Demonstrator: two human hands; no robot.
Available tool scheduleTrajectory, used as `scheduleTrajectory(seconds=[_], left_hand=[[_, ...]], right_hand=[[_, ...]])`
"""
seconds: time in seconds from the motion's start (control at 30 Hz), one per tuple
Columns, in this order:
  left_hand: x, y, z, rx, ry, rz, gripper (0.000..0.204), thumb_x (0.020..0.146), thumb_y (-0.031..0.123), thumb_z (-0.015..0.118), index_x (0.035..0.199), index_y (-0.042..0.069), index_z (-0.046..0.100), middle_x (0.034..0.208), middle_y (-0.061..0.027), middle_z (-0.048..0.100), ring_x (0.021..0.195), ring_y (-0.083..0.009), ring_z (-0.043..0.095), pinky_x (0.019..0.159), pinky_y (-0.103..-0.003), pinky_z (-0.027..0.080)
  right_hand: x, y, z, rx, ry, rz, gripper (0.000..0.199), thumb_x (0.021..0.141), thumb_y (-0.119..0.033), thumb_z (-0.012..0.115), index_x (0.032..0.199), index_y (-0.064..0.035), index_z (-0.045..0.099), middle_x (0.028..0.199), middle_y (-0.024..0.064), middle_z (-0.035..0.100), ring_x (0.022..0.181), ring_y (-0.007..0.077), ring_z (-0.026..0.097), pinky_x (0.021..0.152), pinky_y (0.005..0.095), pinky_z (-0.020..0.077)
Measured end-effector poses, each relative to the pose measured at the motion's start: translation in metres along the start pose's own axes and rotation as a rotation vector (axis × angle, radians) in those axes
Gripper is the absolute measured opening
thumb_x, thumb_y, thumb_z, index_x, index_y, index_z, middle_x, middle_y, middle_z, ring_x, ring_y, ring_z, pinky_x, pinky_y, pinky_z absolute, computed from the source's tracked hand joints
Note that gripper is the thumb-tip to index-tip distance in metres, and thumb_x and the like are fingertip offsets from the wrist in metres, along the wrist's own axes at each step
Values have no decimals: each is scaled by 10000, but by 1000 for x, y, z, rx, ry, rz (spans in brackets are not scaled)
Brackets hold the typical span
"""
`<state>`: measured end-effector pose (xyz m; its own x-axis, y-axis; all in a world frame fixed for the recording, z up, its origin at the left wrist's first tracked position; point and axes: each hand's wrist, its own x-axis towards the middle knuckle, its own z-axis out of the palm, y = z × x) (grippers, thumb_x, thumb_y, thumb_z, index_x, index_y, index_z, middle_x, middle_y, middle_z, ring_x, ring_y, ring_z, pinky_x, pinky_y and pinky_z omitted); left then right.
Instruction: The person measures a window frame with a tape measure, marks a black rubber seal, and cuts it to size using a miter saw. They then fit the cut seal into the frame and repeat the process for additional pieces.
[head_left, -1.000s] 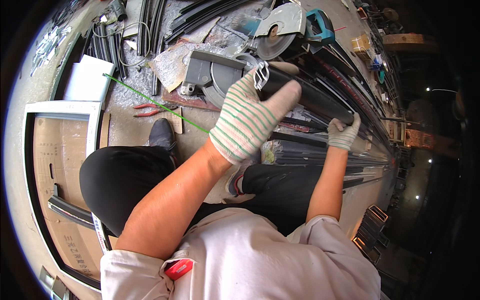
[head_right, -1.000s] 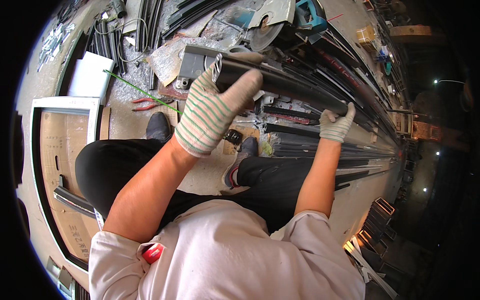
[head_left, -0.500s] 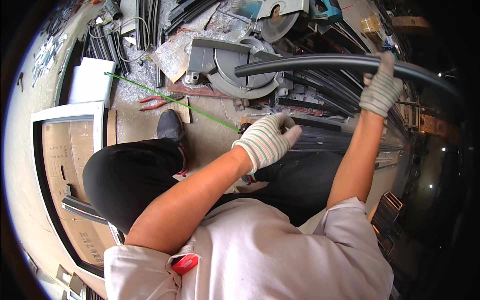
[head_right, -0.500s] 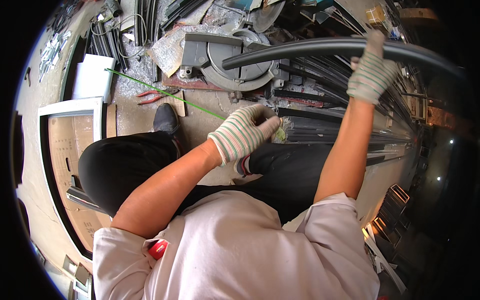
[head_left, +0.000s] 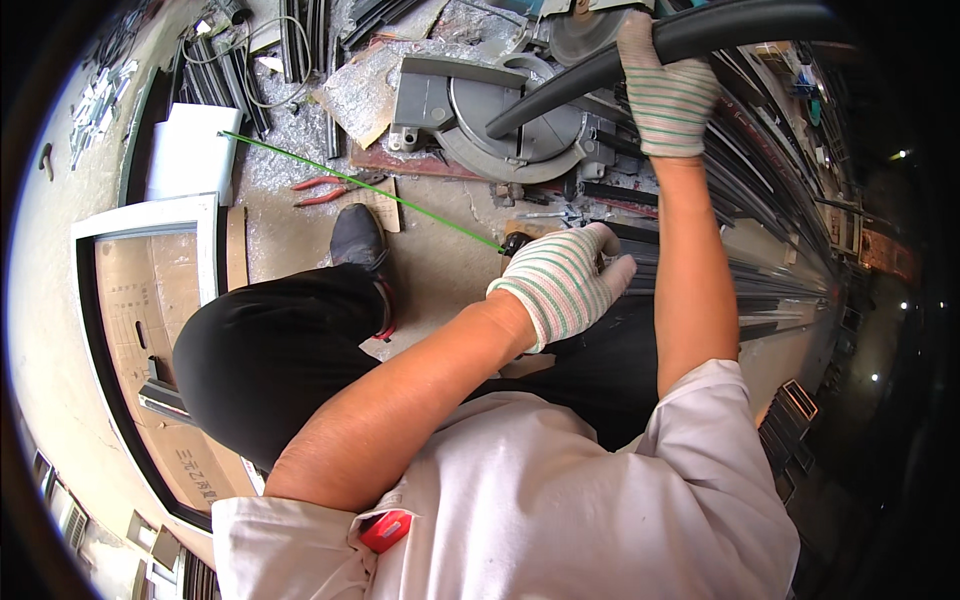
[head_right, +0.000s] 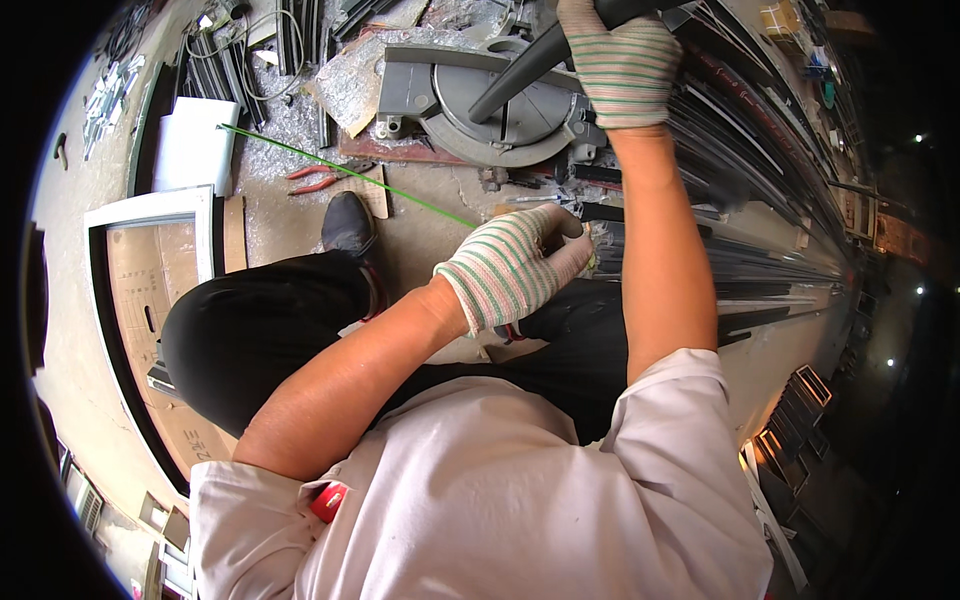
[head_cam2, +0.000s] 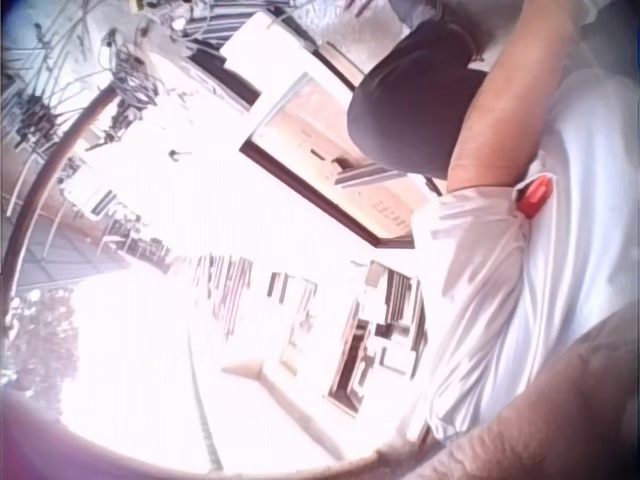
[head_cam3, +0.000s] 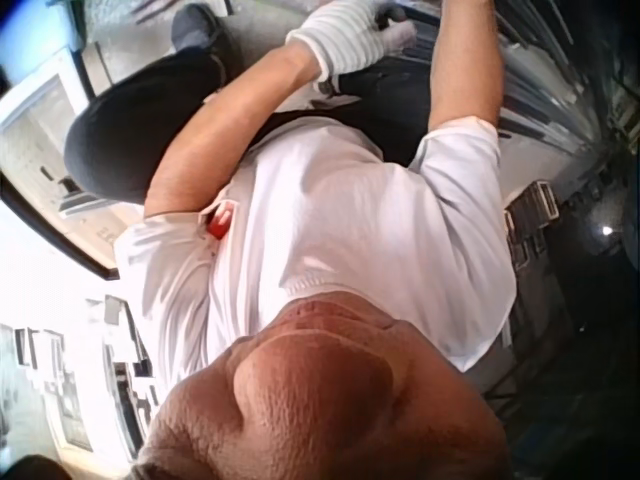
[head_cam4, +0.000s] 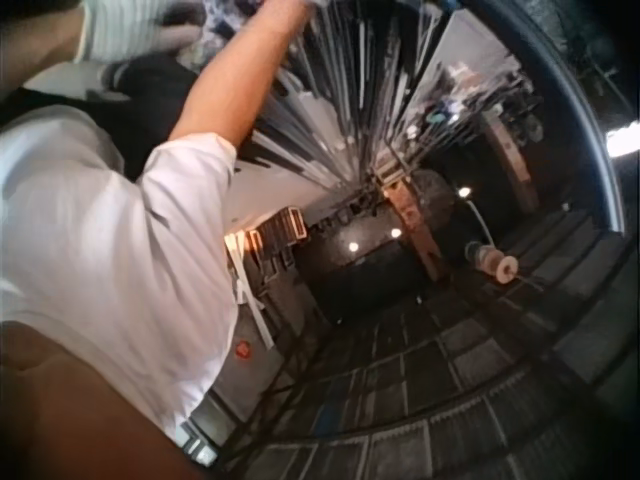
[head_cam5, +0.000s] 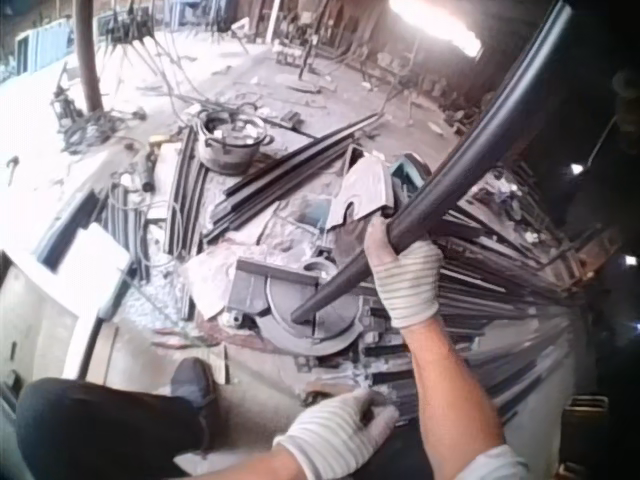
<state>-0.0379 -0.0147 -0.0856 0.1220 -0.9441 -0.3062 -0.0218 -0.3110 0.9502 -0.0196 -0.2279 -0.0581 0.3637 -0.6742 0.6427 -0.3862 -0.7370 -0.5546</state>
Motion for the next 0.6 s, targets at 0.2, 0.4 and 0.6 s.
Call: scheduleTrajectory(seconds=[0.2,0.4,0.6], left_hand=[[2,-1,-3,5,40,18,309,985,304,669,1054,5,705,813,-145,729,751,-253,706,738,-380,560],[3,-1,-6,-5,34,19,308,988,305,660,1061,8,701,811,-145,728,746,-245,700,731,-377,555],[3,6,-9,-14,10,-15,322,998,306,655,1072,-5,696,792,-121,713,723,-220,671,715,-376,545]], right_hand=[[3,-11,6,1,-85,45,326,916,-286,756,776,-1,684,654,133,669,603,209,656,621,402,510],[6,-13,5,-106,-105,28,325,923,-290,751,774,-7,693,654,133,675,600,216,660,619,406,513],[-4,-9,2,145,-94,40,290,937,-273,742,866,3,686,688,131,688,605,196,651,612,387,510]])
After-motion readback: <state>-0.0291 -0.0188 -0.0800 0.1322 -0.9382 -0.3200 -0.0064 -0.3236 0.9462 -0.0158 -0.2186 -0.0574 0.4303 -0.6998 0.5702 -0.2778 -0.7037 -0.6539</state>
